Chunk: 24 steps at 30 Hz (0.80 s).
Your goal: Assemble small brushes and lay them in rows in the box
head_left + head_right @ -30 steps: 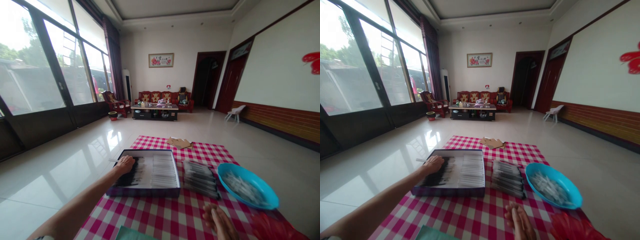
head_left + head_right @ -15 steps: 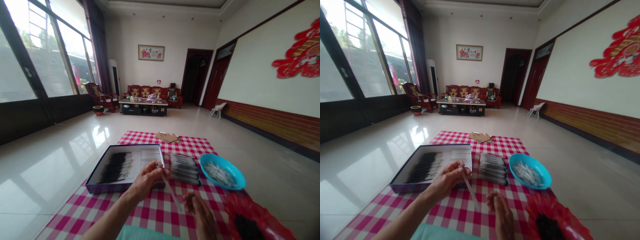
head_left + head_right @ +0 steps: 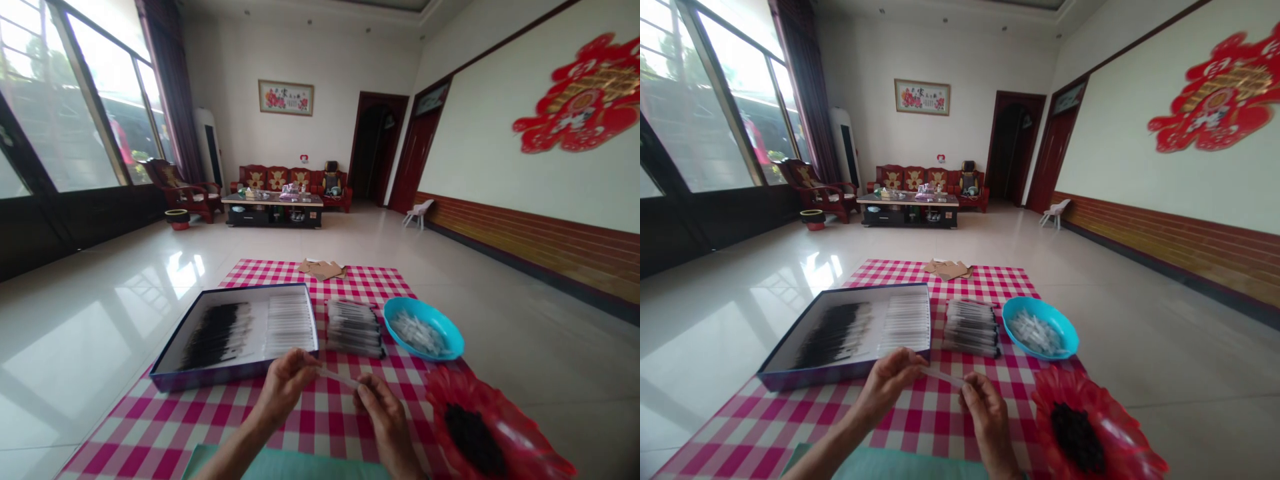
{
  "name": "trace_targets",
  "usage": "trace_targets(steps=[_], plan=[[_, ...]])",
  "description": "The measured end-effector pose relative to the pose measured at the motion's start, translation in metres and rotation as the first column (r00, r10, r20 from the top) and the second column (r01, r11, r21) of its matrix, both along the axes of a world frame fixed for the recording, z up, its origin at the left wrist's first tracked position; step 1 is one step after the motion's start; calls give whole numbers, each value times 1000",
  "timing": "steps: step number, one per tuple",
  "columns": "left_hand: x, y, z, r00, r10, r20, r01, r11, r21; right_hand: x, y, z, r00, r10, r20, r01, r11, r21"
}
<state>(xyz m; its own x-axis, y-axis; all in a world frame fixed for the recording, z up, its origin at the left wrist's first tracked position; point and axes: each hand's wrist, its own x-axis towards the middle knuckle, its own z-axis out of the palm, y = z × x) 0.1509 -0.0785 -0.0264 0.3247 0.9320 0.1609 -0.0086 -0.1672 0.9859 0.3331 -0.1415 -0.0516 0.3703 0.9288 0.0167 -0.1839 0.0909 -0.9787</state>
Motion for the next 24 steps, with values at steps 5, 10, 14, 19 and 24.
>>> trace_targets(steps=[5, 10, 14, 19, 24], plan=[[-4, -8, 18, 756, 223, -616, 129, 871, 474, 6, 4, -12, 999, -10, 41, 8, 999, 50], [5, -10, 22, 491, 353, -796, 252, 818, 518, 8, 6, -18, 998, -23, 53, 21, 999, 31], [23, -14, -1, 460, 457, -761, 291, 732, 616, 6, 5, -14, 998, 6, 65, -9, 999, 45], [48, -18, -26, 610, 435, -663, 284, 661, 694, 6, 5, -11, 1000, -12, 15, 12, 1000, 6], [54, -14, -39, 698, 438, -566, 204, 637, 744, 6, 8, -9, 996, -70, -46, 68, 996, -53]])
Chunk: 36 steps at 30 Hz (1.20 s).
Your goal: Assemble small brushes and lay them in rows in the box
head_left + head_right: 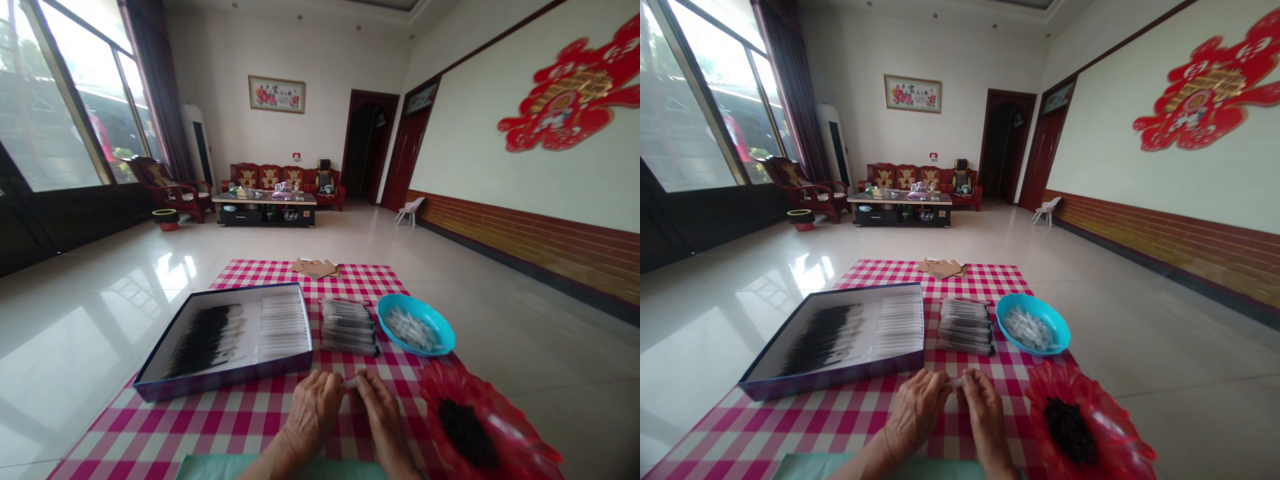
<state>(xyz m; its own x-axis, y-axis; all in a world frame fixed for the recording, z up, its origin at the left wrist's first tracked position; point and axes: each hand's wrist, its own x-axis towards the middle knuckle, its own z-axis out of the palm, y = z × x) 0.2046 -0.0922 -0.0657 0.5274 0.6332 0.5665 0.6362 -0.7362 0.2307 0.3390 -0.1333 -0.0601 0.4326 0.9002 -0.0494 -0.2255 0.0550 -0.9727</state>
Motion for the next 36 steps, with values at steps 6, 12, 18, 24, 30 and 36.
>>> trace_targets(steps=[6, 12, 18, 24, 30, 36], plan=[[-6, 7, -14, 1000, -15, 17, 15, 1000, 8, 2, 4, -10, 1000, 13, -1, -13, 1000, 9], [-9, 10, -13, 978, -144, 150, 173, 964, -203, 12, 3, -12, 996, 77, 47, -76, 997, -21], [-10, 15, -3, 861, 23, 509, 433, 493, -754, 22, 2, -8, 959, 150, 240, -151, 989, -15], [-17, 21, 17, 837, 149, 526, 539, -60, -840, 21, -3, -2, 944, 231, 237, -238, 971, 1], [-14, 12, 3, 918, -23, 395, 293, 711, -640, 12, 1, -5, 964, 262, 44, -262, 965, -7], [-12, 6, -11, 993, -30, 115, 49, 986, -160, 6, 6, -22, 990, 115, 87, -107, 990, -86]])
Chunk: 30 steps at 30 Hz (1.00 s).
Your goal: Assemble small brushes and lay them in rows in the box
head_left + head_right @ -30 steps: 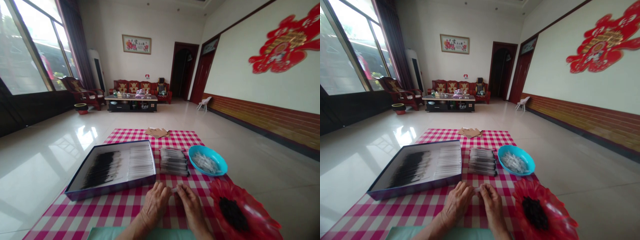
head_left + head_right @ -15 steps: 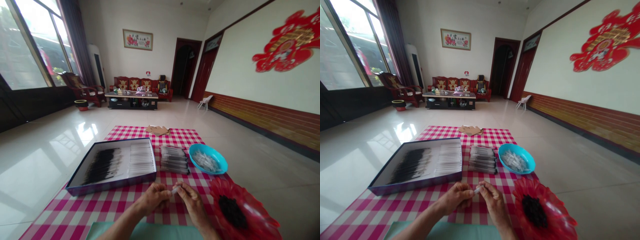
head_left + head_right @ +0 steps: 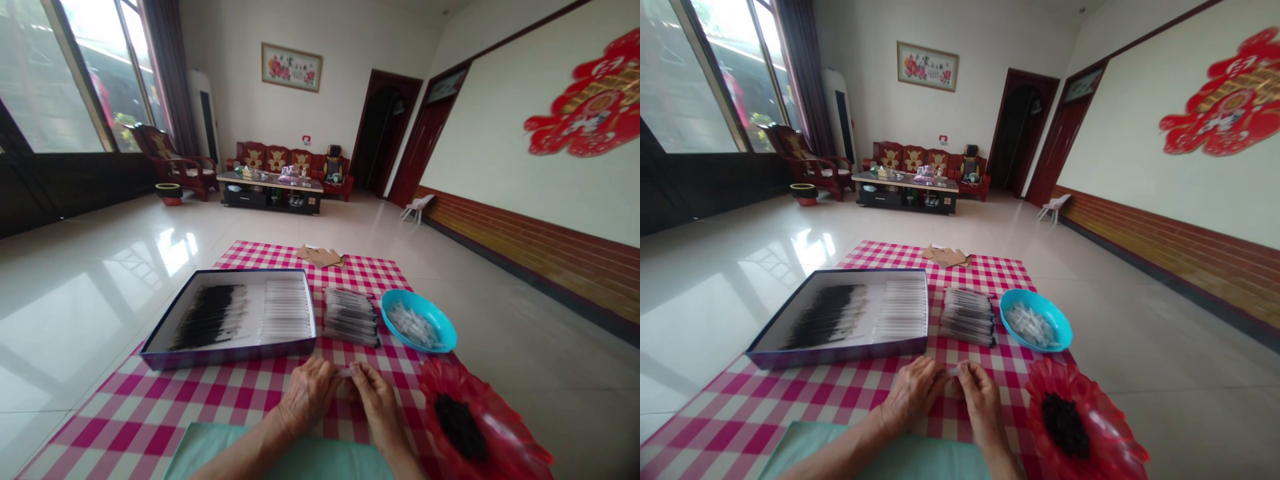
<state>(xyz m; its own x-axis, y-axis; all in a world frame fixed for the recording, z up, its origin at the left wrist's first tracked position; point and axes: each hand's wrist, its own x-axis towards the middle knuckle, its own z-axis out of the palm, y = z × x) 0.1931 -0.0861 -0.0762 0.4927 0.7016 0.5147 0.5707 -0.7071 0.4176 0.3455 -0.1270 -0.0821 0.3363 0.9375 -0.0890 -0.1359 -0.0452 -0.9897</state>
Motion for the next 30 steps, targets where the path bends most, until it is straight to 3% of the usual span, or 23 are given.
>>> trace_targets(steps=[2, 4, 7, 9, 10, 11, 14, 15, 16, 17, 18, 19, 20, 23, 24, 26, 30], plan=[[0, 0, 1, 999, 0, -38, 2, 998, 57, 2, 0, -5, 1000, -6, -16, 6, 1000, 5], [1, 0, 3, 999, -33, -16, 33, 999, 3, 6, 0, -7, 999, 8, -34, -7, 1000, 19], [2, 1, 5, 990, -78, 119, 105, 964, -245, 12, -2, -6, 999, 38, 1, -38, 999, 32], [1, 2, 9, 967, -95, 235, 193, 876, -442, 14, -3, -4, 997, 53, 53, -55, 998, 33], [0, 4, 12, 950, -105, 294, 257, 798, -545, 14, -4, -2, 996, 58, 73, -61, 997, 36], [-2, 6, 15, 929, -115, 352, 331, 686, -648, 14, -6, -1, 994, 69, 85, -73, 997, 38], [-10, 12, 22, 863, -96, 497, 504, 237, -830, 11, -9, 3, 989, 135, 52, -137, 989, 50], [-12, 14, 24, 849, -80, 522, 528, 117, -841, 10, -10, 4, 987, 161, 21, -162, 985, 59], [-13, 15, 24, 841, -66, 536, 539, 43, -841, 8, -10, 4, 983, 184, -16, -182, 981, 73], [-13, 15, 24, 835, -62, 546, 548, 19, -836, 7, -10, 5, 978, 198, -60, -192, 977, 92], [-12, 15, 23, 832, -68, 550, 553, 39, -832, 7, -9, 5, 974, 202, -105, -190, 975, 111], [-11, 13, 21, 833, -84, 547, 554, 104, -826, 6, -9, 5, 969, 199, -144, -181, 975, 127], [-8, 11, 19, 840, -102, 532, 541, 221, -812, 6, -8, 4, 966, 188, -175, -166, 977, 137], [0, 3, 10, 914, -112, 391, 355, 690, -631, 6, -5, 3, 970, 141, -200, -117, 985, 127], [2, 0, 7, 941, -102, 323, 271, 799, -537, 6, -4, 2, 974, 126, -190, -105, 988, 116], [4, -3, 1, 977, -88, 197, 156, 917, -368, 5, -3, 1, 979, 101, -178, -84, 992, 99], [5, -7, -4, 994, -67, 86, 82, 981, -177, 2, -1, 0, 966, 50, -254, -23, 994, 109]])
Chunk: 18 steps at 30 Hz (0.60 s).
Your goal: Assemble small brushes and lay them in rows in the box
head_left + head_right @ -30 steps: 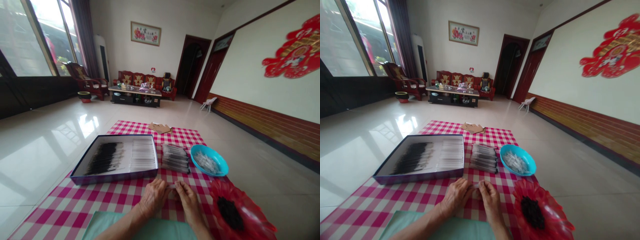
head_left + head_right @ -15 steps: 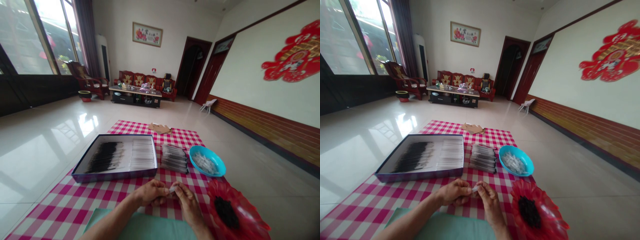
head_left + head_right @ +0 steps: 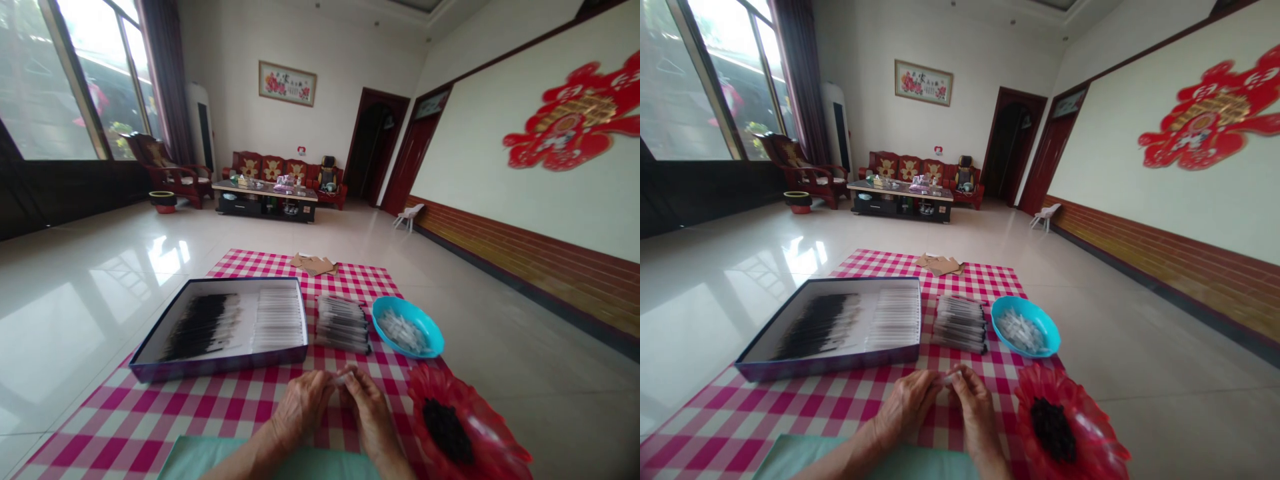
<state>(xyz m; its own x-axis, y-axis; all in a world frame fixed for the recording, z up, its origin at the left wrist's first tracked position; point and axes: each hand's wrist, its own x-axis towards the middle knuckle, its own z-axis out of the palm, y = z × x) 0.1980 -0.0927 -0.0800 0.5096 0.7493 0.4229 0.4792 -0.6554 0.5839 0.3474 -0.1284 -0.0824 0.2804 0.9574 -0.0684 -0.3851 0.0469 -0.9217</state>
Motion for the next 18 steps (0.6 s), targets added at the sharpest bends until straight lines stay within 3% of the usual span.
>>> trace_targets(steps=[3, 5, 6, 7, 8, 10, 11, 12, 13, 14, 15, 16, 18], plan=[[1, 0, 2, 998, -18, 56, 21, 999, -47, 0, 0, 1, 998, -39, -58, 39, 999, -3], [2, 1, 7, 985, -42, 166, 76, 976, -205, 2, 0, 3, 999, -25, -40, 25, 1000, 6], [2, 3, 9, 970, -51, 236, 129, 935, -330, 4, -1, 5, 1000, -10, -13, 10, 1000, 16], [1, 5, 12, 950, -53, 309, 202, 857, -474, 6, -1, 6, 1000, 6, 23, -7, 1000, 28], [0, 8, 14, 926, -54, 375, 291, 735, -612, 8, -2, 8, 998, 25, 62, -28, 999, 44], [-4, 14, 17, 878, -56, 476, 453, 420, -787, 10, -4, 11, 989, 74, 130, -85, 993, 82], [-6, 16, 17, 858, -52, 511, 503, 287, -815, 11, -5, 12, 983, 101, 152, -117, 988, 101], [-7, 17, 17, 842, -44, 538, 535, 206, -819, 11, -5, 13, 979, 123, 162, -142, 983, 115], [-7, 18, 16, 827, -37, 560, 557, 179, -811, 11, -6, 14, 978, 134, 161, -155, 980, 123], [-7, 18, 15, 817, -32, 576, 570, 198, -798, 10, -6, 14, 980, 132, 150, -151, 980, 127], [-5, 17, 13, 813, -28, 582, 569, 254, -782, 9, -6, 14, 984, 122, 132, -139, 982, 127], [-3, 16, 11, 816, -26, 578, 550, 343, -761, 7, -6, 14, 988, 111, 103, -124, 985, 122], [1, 13, 6, 853, -33, 521, 435, 595, -676, 5, -6, 13, 993, 113, 22, -115, 989, 97]])
